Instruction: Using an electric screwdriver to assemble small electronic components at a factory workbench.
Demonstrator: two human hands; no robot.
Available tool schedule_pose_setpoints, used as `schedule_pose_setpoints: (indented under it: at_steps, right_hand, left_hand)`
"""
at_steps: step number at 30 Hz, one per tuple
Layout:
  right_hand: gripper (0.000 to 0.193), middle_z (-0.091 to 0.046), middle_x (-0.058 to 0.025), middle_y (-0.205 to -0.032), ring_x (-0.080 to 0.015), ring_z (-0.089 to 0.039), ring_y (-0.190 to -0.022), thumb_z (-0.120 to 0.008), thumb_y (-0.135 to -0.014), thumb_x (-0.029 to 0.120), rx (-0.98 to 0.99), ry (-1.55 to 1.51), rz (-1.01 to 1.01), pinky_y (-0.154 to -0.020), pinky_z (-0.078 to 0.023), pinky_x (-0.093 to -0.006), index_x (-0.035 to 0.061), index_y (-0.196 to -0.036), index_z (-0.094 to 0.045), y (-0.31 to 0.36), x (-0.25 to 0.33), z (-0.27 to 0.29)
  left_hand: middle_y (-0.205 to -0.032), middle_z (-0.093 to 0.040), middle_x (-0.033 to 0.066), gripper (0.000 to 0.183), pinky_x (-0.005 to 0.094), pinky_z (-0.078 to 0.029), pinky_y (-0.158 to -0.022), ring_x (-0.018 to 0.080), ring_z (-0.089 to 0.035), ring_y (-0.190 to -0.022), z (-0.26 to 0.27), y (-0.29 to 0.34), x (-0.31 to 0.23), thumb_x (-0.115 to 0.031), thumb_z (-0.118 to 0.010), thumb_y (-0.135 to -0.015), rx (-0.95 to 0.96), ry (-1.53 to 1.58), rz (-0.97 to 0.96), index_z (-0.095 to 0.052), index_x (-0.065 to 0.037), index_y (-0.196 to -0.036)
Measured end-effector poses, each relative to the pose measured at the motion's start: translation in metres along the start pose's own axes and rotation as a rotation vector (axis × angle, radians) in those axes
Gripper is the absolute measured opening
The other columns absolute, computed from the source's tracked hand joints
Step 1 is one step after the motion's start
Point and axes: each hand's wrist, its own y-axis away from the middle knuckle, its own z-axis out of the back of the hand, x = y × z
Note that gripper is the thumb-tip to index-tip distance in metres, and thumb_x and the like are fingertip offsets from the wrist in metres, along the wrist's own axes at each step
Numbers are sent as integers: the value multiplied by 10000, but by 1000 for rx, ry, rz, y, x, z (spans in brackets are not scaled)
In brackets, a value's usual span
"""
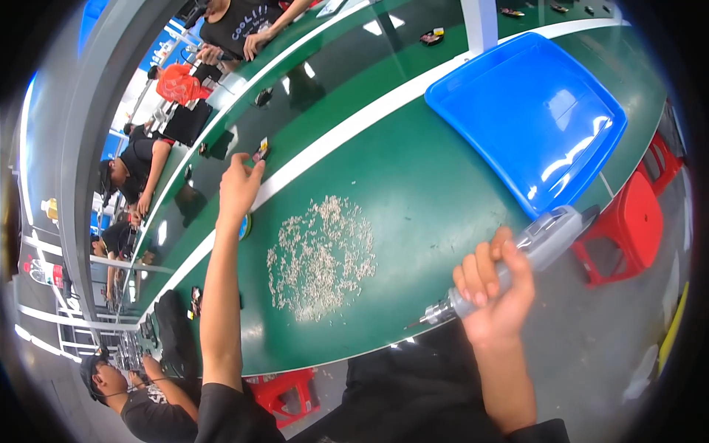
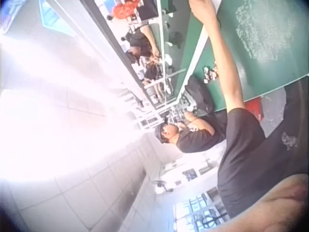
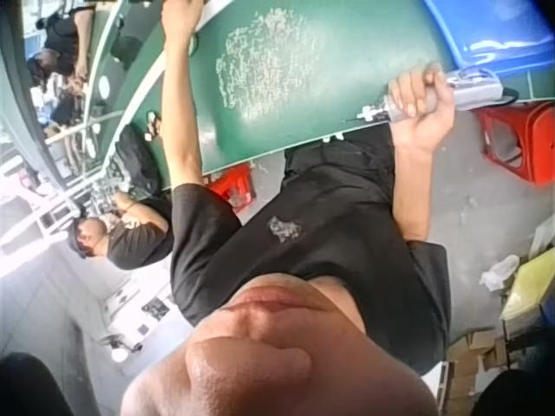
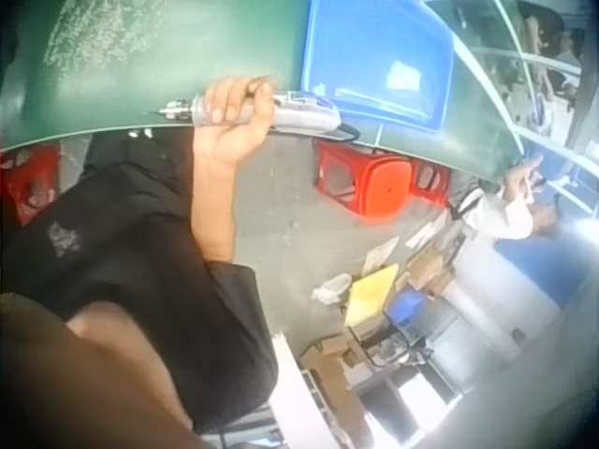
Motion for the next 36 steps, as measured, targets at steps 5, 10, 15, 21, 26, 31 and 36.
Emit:
schedule_pose_setpoints:
  at_steps: [5, 10, 15, 21, 26, 31, 36]
  right_hand:
    - [179, -377, 7, -505, -111, -384, -423, -491, -958, 215, 48, 34, -4, -469, -347, -267, 98, -826, -458, -2, -8, 9]
    - [187, -361, 21, -505, -88, -379, -403, -501, -963, 230, 101, 69, -21, -457, -358, -255, 107, -836, -440, 0, -7, 10]
    - [196, -360, 24, -510, -92, -370, -414, -476, -966, 238, 64, 58, -53, -465, -351, -258, 102, -828, -444, 3, -5, 14]
    - [179, -379, 16, -520, -108, -395, -440, -451, -968, 215, 109, 40, -107, -493, -361, -271, 92, -839, -458, 8, 1, 11]
    - [162, -406, -1, -521, -131, -434, -456, -489, -945, 160, 90, 71, -128, -498, -369, -282, 99, -798, -460, 27, 5, 12]
    - [171, -404, 15, -520, -117, -429, -438, -428, -973, 205, 143, 136, -166, -503, -392, -281, 93, -853, -477, 51, 4, 19]
    - [146, -420, -9, -525, -138, -468, -453, -515, -943, 120, -15, 59, -240, -473, -375, -277, 74, -818, -457, 63, -9, 20]
  left_hand:
    - [-1073, -632, 203, 522, 460, -480, -852, 388, -619, -993, -32, -36, 11, -335, -652, -843, -67, -197, -17, -497, -16, -1226]
    - [-1038, -605, 224, 419, 447, -470, -841, 375, -604, -944, -28, -45, 35, -97, -613, -846, 12, -123, -324, -507, -1, -1239]
    - [-1149, -565, 217, 366, 408, -436, -935, 366, -529, -1072, -30, -21, 16, -21, -554, -876, 10, 39, -439, -566, 29, -1239]
    - [-1185, -548, 193, 555, 417, -497, -861, 359, -554, -1058, 15, 109, -133, 150, -563, -732, 6, 136, -885, -530, 20, -1271]
    - [-1187, -544, 231, 530, 420, -503, -882, 365, -566, -1046, 5, 176, -170, 28, -601, -710, 197, 205, -1147, -524, 111, -1227]
    - [-1198, -550, 233, 503, 429, -497, -869, 367, -564, -1038, -3, 190, -170, 37, -600, -692, 205, 294, -1140, -534, 129, -1183]
    - [-1138, -577, 217, 435, 407, -530, -796, 341, -580, -999, 4, 193, -181, 39, -627, -652, 292, 429, -1095, -575, 135, -1073]
